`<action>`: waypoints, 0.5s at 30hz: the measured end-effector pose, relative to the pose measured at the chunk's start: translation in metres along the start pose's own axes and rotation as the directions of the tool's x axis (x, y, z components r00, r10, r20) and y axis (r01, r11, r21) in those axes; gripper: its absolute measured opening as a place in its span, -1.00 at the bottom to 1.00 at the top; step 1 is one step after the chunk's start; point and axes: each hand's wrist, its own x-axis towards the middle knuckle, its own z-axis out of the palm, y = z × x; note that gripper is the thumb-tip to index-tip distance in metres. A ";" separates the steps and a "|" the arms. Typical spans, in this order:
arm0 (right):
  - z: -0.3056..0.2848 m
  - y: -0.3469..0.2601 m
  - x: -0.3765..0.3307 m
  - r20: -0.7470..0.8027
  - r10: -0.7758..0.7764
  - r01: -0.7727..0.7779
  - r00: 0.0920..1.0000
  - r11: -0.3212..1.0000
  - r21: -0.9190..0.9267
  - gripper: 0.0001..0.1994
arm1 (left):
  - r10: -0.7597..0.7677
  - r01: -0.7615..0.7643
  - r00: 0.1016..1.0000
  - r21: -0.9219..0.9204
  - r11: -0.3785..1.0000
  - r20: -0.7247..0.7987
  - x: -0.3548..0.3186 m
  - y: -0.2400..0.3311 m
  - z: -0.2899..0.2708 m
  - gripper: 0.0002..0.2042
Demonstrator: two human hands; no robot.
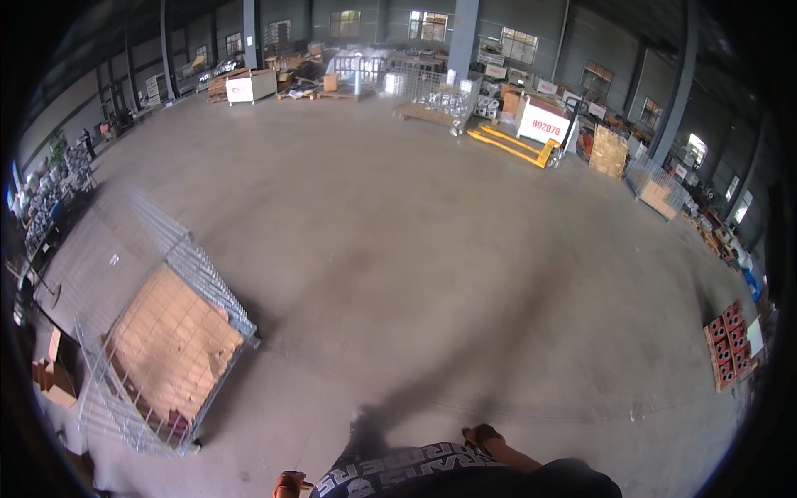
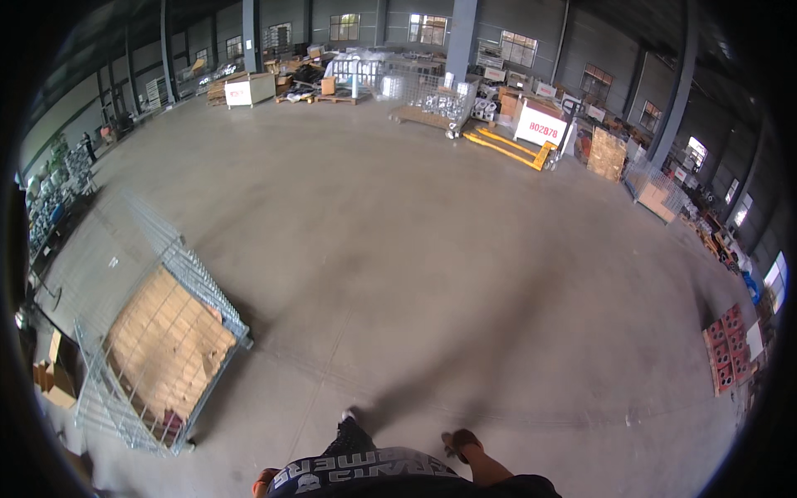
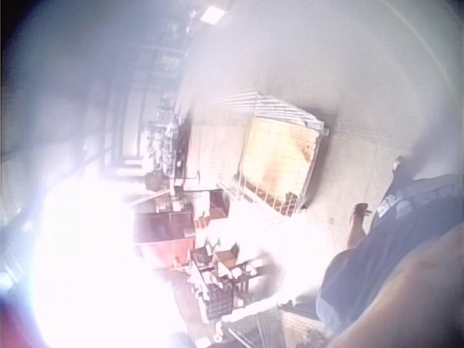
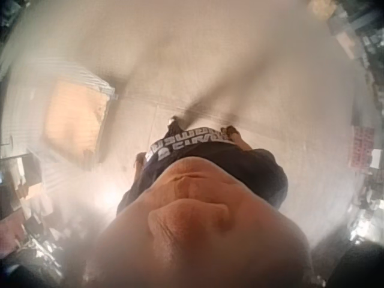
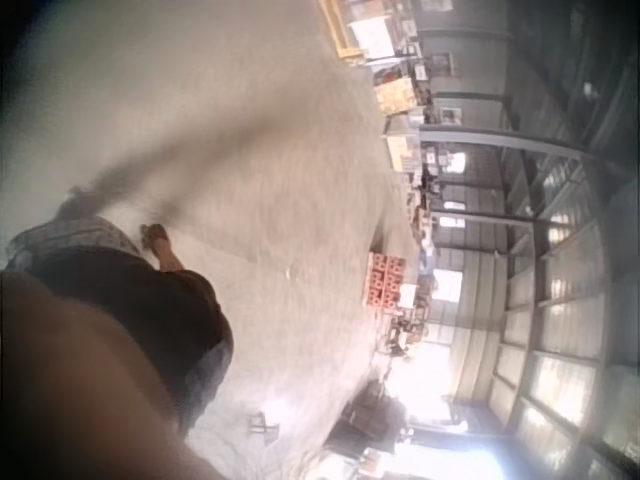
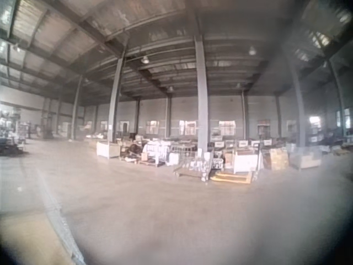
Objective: The person folds several cardboard boxes and secures them with tape using a tape dispenser while sitting on the floor, then walks over to move a metal cage.
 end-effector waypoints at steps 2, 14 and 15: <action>-0.034 -0.031 -0.014 0.066 0.025 -0.025 0.998 1.000 -0.006 -0.54 | 0.070 -0.063 0.998 0.410 0.910 -0.002 0.073 0.045 -0.011 -0.69; -0.172 -0.150 0.113 -0.191 0.140 -0.161 0.971 0.982 -0.098 -0.43 | 0.640 -0.680 0.714 0.500 0.537 0.283 0.282 0.477 -0.012 -0.74; -0.180 -0.161 0.142 -0.211 0.209 -0.226 0.955 0.972 -0.059 -0.46 | 0.680 -0.723 0.668 0.479 0.497 0.302 0.306 0.498 -0.016 -0.75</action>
